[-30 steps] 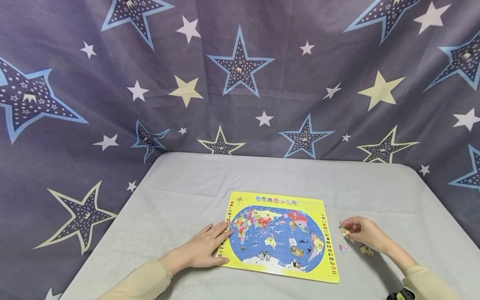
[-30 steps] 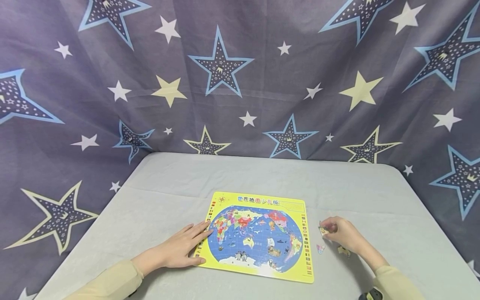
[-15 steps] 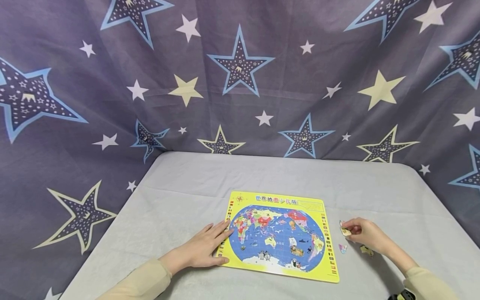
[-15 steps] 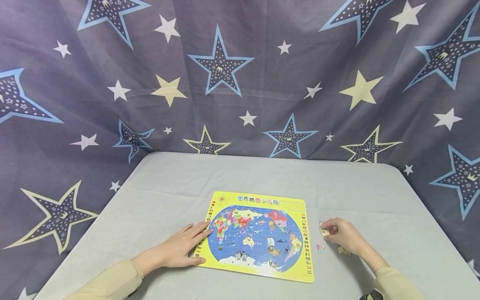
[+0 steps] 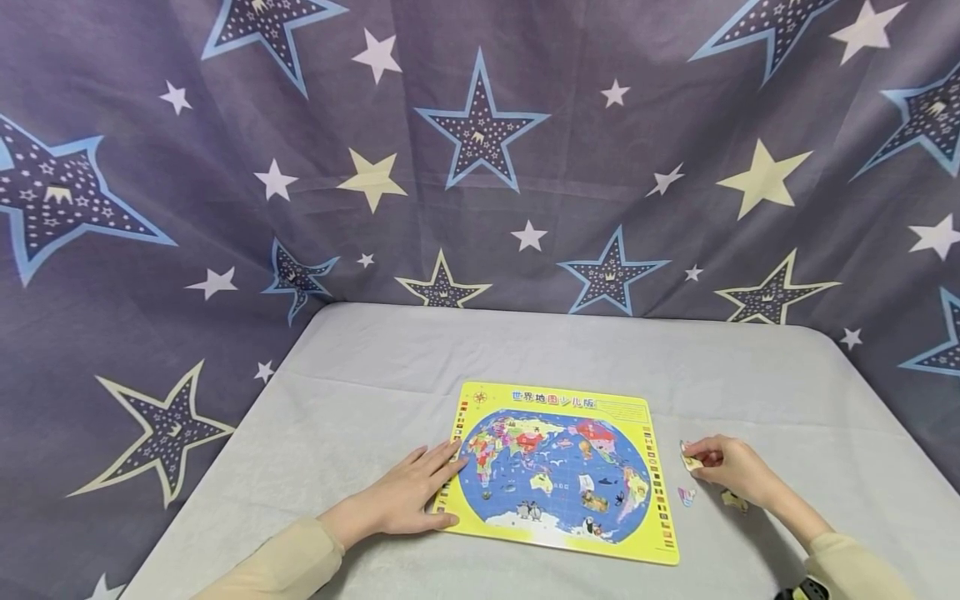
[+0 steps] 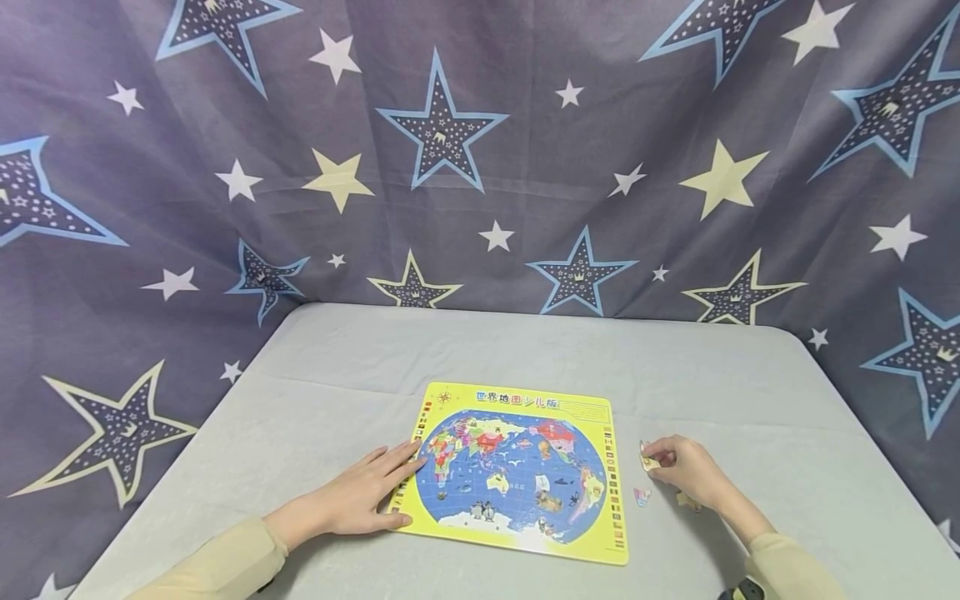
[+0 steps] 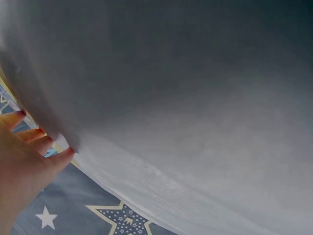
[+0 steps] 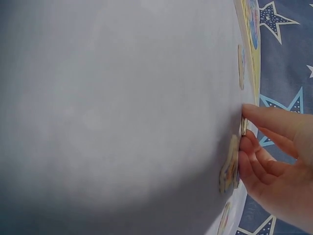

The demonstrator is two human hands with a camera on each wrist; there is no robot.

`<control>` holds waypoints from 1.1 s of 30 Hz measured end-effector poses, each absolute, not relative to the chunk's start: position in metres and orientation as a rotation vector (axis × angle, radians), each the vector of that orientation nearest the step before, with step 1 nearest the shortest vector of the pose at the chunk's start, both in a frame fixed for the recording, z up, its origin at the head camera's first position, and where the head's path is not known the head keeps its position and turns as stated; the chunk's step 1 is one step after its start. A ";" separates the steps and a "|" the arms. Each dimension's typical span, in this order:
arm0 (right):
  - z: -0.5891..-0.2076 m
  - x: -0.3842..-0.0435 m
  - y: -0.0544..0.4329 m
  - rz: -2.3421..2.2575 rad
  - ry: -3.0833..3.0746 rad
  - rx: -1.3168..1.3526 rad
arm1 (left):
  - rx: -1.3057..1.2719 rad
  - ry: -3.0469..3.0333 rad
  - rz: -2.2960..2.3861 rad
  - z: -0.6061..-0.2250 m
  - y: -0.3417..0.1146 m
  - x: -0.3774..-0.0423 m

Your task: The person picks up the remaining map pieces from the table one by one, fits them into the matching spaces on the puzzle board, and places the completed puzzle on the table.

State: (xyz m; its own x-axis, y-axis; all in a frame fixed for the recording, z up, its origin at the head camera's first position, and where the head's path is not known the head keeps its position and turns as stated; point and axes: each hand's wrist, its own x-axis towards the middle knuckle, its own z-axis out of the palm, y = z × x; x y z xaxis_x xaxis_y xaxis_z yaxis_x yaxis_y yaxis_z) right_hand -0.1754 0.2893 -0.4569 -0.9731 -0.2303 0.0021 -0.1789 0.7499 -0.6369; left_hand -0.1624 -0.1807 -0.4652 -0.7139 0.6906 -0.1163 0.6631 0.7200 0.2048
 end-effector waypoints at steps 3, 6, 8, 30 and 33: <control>-0.458 -0.175 0.289 -1.028 2.872 -0.329 | 1.086 2.741 0.213 -0.465 -0.181 -0.163; -0.458 -0.175 0.289 -1.031 2.869 -0.309 | 1.086 2.742 0.208 -0.465 -0.181 -0.162; -0.458 -0.174 0.289 -1.030 2.868 -0.311 | 1.086 2.743 0.207 -0.465 -0.181 -0.162; -0.455 -0.173 0.286 -1.089 2.871 -0.270 | 1.076 2.752 0.203 -0.464 -0.179 -0.162; -0.456 -0.173 0.286 -1.082 2.860 -0.263 | 1.074 2.753 0.203 -0.464 -0.179 -0.162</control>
State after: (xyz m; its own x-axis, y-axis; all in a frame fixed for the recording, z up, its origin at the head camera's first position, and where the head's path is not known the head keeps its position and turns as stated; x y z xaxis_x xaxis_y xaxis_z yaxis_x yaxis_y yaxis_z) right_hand -0.1729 0.2861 -0.4558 -0.9828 -0.1848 -0.0070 -0.1339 0.7370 -0.6625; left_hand -0.1622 -0.1790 -0.4643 -0.7230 0.6809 -0.1168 0.6563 0.7298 0.1913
